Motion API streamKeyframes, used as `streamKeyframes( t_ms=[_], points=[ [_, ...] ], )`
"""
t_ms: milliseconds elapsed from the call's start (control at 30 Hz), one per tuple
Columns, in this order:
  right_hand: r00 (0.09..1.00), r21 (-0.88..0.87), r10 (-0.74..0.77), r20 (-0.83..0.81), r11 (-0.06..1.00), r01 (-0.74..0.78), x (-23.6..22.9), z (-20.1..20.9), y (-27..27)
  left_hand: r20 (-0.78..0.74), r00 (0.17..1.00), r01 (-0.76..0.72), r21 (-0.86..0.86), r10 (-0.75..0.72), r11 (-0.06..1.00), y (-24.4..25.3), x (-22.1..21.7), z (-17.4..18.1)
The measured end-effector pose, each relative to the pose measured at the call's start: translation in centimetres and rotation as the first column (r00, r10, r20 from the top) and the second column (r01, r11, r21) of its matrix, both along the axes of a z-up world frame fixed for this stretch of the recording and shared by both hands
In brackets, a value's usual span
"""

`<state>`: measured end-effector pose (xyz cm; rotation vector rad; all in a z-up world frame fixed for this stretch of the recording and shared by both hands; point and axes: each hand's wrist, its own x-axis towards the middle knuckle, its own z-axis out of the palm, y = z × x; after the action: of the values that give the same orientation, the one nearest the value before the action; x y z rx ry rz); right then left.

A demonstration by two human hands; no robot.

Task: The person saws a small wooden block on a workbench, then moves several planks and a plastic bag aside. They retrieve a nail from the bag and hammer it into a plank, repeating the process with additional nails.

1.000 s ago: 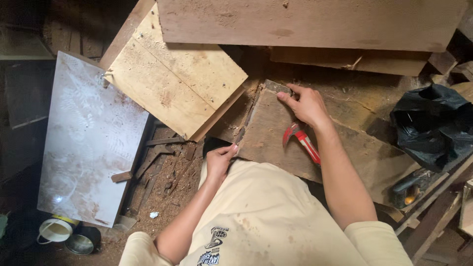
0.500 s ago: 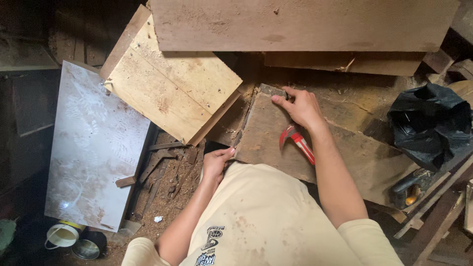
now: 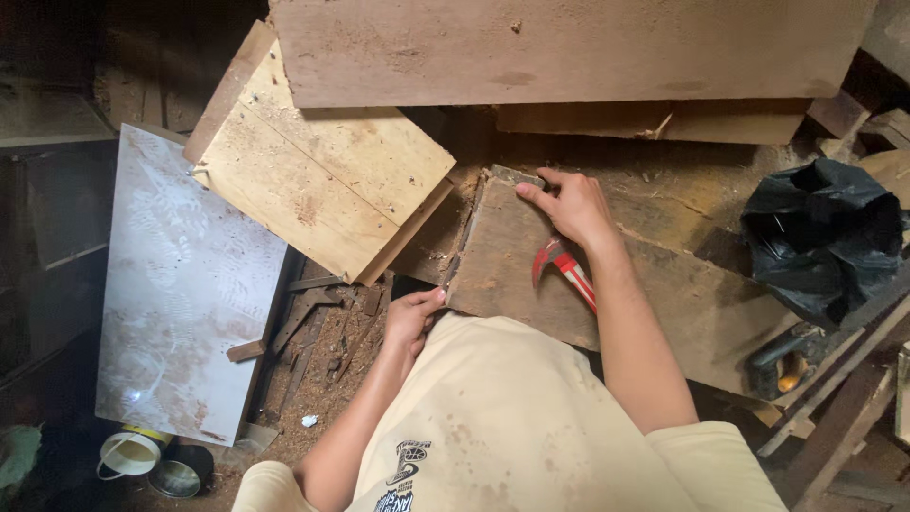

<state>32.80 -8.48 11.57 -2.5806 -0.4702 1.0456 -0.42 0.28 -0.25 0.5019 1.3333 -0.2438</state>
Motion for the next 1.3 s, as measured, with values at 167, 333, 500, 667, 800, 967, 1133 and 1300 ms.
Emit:
streamKeyframes(
  t_ms=[167, 333, 500, 667, 800, 967, 1133, 1300],
  points=[
    [0.995, -0.153, -0.066, -0.075, 0.987, 0.054, -0.1, 0.4, 0.4, 0.036, 0.999, 0.011, -0.019, -0.01, 1.0, 0.3, 0.3, 0.4],
    [0.999, -0.096, 0.038, -0.002, 0.995, -0.038, -0.5, -0.1, 0.0, 0.008, 0.999, 0.048, -0.038, -0.048, 0.998, 0.3, 0.0, 0.9],
    [0.999, -0.072, 0.038, 0.03, 0.997, -0.036, -0.7, -0.5, -0.5, 0.029, 1.0, 0.011, -0.052, -0.009, 0.999, -0.3, -0.4, 0.4],
    [0.998, -0.048, 0.055, 0.042, 0.997, -0.053, -0.6, -0.7, -0.4, 0.085, 0.996, -0.028, -0.054, 0.033, 0.998, -0.4, -0.5, -0.3],
    [0.994, -0.055, 0.102, 0.036, 0.994, -0.1, -0.4, -0.3, -0.5, 0.082, 0.996, -0.037, -0.027, 0.039, 0.999, -0.7, -0.2, 0.0],
    [0.991, -0.085, 0.133, 0.029, 0.988, -0.13, -0.4, 0.0, -0.2, 0.055, 0.996, -0.067, 0.028, 0.066, 0.997, -1.0, -0.2, 0.5],
    [0.997, -0.109, 0.081, -0.007, 0.991, -0.082, -0.6, 0.0, 0.1, 0.036, 0.997, -0.077, 0.084, 0.074, 0.994, -1.4, 0.1, 0.9],
    [0.993, -0.085, 0.112, 0.023, 0.99, -0.11, -0.8, 0.6, 0.2, 0.026, 0.997, -0.078, 0.11, 0.076, 0.991, -1.6, 0.0, 1.2]
  ],
)
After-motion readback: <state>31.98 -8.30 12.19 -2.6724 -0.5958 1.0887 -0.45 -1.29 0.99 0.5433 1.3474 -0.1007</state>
